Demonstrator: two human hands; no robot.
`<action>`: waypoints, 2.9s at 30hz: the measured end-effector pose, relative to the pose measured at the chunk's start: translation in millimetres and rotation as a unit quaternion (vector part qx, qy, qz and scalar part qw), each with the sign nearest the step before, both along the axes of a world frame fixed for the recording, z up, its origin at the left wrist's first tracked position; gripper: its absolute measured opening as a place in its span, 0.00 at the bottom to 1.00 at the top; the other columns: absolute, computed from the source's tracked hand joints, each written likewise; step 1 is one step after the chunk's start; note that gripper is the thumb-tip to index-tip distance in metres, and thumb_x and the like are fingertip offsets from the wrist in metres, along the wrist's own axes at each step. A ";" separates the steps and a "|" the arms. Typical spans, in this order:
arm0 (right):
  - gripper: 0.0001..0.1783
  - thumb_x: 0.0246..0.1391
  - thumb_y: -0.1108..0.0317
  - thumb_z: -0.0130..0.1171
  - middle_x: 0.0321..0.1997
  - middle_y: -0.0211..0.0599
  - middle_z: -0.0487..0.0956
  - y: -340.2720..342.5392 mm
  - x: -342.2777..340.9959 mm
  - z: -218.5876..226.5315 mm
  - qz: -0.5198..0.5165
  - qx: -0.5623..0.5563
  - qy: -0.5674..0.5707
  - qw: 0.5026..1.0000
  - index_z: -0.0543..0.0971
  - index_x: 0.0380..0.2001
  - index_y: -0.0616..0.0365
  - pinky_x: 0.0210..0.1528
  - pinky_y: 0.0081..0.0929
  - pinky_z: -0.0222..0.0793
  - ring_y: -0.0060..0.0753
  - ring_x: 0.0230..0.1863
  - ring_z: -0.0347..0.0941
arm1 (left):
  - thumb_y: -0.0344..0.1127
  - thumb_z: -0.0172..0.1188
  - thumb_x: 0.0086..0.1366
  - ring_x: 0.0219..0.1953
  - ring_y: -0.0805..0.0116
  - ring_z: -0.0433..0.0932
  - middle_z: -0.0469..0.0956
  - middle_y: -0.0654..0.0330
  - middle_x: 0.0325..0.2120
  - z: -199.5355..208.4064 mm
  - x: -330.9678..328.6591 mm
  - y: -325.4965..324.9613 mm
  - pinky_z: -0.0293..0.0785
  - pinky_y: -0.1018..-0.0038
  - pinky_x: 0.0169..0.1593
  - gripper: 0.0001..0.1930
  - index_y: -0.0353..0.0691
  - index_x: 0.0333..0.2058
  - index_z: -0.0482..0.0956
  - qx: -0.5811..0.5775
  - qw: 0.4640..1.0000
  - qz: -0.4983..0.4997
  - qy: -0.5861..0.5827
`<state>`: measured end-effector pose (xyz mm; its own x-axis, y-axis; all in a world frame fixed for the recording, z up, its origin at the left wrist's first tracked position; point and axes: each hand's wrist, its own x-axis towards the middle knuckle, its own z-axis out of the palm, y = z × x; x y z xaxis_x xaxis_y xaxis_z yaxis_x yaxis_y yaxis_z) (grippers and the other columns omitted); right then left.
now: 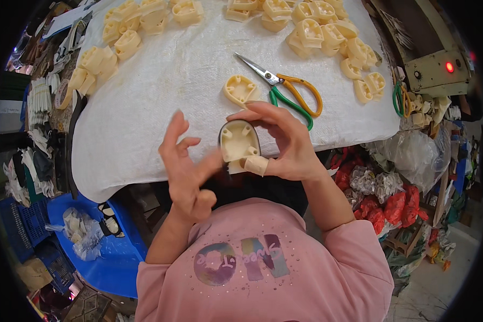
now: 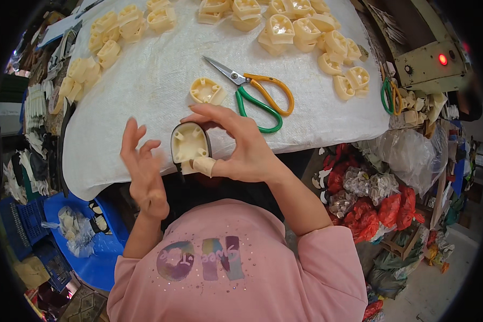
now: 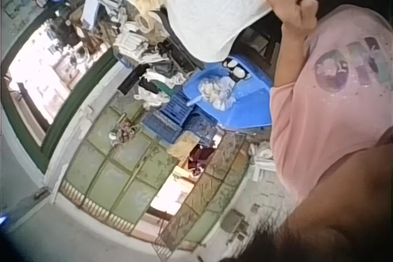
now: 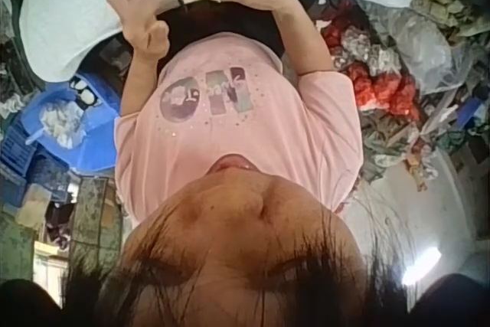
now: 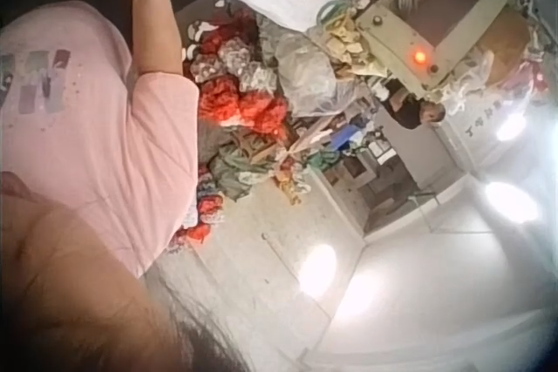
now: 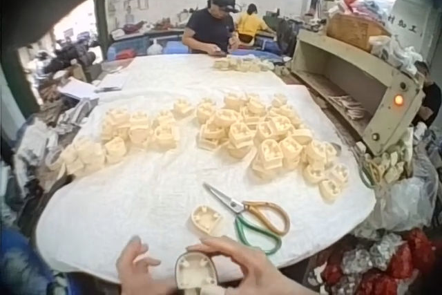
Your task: Assembling and trimming plastic shoe components with adhesive strips.
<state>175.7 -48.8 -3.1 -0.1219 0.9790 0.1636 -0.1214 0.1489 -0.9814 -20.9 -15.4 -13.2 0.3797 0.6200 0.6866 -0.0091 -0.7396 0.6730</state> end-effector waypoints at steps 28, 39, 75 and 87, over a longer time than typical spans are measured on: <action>0.10 0.54 0.66 0.48 0.40 0.39 0.72 21.1 -27.6 -20.9 0.047 0.110 -0.077 0.990 0.74 0.37 0.56 0.46 0.34 0.62 0.38 0.43 0.66 | 0.57 0.32 0.68 0.48 0.69 0.69 0.62 0.54 0.50 -5.2 43.6 -15.0 0.68 0.74 0.51 0.33 0.35 0.60 0.52 -0.402 0.902 -0.060 -0.146; 0.23 0.60 0.64 0.41 0.53 0.48 0.65 -2.4 -53.3 -30.0 -0.048 0.066 -0.015 0.997 0.62 0.57 0.60 0.59 0.35 0.53 0.44 0.56 0.60 | 0.39 0.39 0.67 0.40 0.73 0.70 0.69 0.60 0.36 6.1 41.0 -11.4 0.69 0.75 0.45 0.20 0.39 0.55 0.59 -0.495 0.819 -0.026 -0.289; 0.10 0.57 0.62 0.51 0.25 0.27 0.72 25.2 6.1 1.8 0.040 -0.121 -0.027 0.991 0.76 0.34 0.57 0.26 0.17 0.61 0.19 0.24 0.65 | 0.18 0.64 0.43 0.42 0.70 0.74 0.72 0.56 0.41 19.8 6.0 5.8 0.73 0.75 0.45 0.30 0.32 0.49 0.66 -0.248 0.952 -0.013 0.179; 0.12 0.59 0.64 0.50 0.28 0.34 0.75 9.6 -6.4 -5.0 -0.054 -0.099 0.013 0.993 0.75 0.39 0.60 0.30 0.21 0.67 0.21 0.27 0.71 | 0.31 0.74 0.37 0.30 0.69 0.79 0.76 0.55 0.29 12.0 26.5 -2.8 0.75 0.77 0.33 0.29 0.35 0.37 0.66 -0.116 0.972 0.139 0.149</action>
<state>169.3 -39.2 -8.0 -0.0121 0.9994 -0.0323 -0.1413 -0.0337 -0.9894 5.6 -18.2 -1.2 0.3355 0.8523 0.4013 0.3906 -0.5134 0.7641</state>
